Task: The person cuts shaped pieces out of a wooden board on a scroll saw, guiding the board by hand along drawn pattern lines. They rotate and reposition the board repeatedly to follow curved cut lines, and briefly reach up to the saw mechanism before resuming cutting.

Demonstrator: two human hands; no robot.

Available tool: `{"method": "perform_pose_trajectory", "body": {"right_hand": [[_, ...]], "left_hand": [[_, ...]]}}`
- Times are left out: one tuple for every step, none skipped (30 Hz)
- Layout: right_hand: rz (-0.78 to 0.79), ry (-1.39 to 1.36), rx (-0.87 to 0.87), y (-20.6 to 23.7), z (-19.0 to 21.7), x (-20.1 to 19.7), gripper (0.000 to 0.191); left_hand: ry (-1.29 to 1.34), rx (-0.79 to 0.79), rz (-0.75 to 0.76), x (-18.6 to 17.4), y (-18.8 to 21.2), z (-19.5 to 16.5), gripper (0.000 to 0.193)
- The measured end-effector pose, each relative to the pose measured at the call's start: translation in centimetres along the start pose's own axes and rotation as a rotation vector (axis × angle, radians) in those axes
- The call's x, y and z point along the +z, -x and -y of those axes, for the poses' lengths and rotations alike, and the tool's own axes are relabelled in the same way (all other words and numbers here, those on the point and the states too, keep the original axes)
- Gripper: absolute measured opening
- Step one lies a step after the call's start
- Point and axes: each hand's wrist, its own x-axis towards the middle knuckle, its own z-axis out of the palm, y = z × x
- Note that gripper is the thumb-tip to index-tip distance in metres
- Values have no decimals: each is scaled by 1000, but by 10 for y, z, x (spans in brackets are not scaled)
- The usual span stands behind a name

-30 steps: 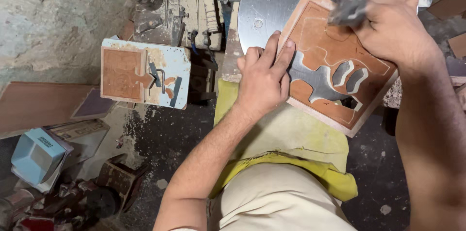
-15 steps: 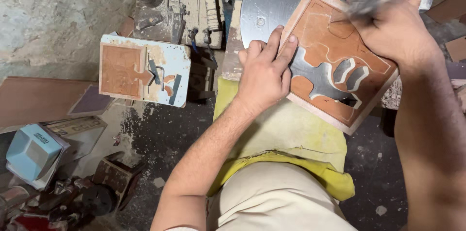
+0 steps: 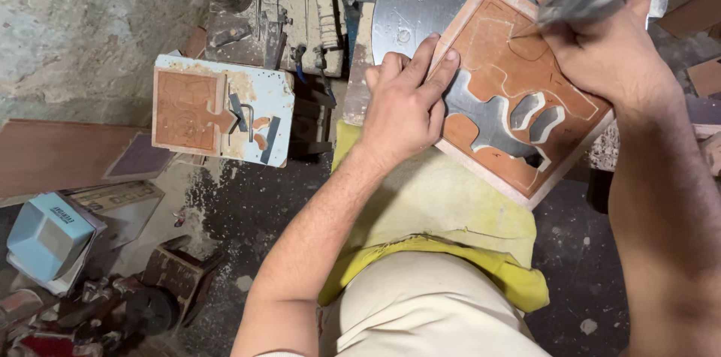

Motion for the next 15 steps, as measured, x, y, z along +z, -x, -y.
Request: {"method": "perform_pose_trajectory", "body": {"right_hand": [[7, -10, 16, 0, 1, 0, 36], [15, -23, 31, -1, 3, 0, 40], [14, -26, 29, 0, 4, 0, 37], [13, -29, 27, 0, 5, 0, 35], [9, -31, 24, 0, 5, 0, 34], [19, -21, 25, 0, 4, 0, 37], [28, -10, 25, 0, 4, 1, 41], [37, 0, 25, 1, 2, 2, 47], [43, 13, 21, 1, 1, 2, 38], [51, 27, 17, 2, -1, 2, 31], [57, 40, 13, 2, -2, 3, 27], [68, 56, 32, 3, -3, 4, 28], [78, 70, 50, 2, -3, 5, 30], [90, 83, 67, 2, -3, 5, 33], [58, 28, 47, 3, -2, 5, 35]], "left_hand": [[9, 7, -6, 0, -1, 2, 58], [17, 13, -11, -1, -2, 3, 57], [20, 16, -1, -2, -3, 5, 57], [23, 19, 8, -2, -4, 7, 58], [25, 24, 17, -3, -5, 9, 58], [26, 28, 22, -4, -6, 10, 58], [25, 34, 27, -4, -8, 12, 58], [25, 39, 31, -5, -9, 14, 58], [22, 53, 28, -5, -10, 16, 58], [20, 65, 25, -5, -11, 18, 57], [19, 80, 23, -6, -12, 20, 57], [28, 89, 26, -6, -14, 21, 57], [36, 99, 29, -6, -16, 23, 57], [43, 106, 32, -7, -17, 25, 57], [36, 113, 39, -8, -18, 27, 56]]}}
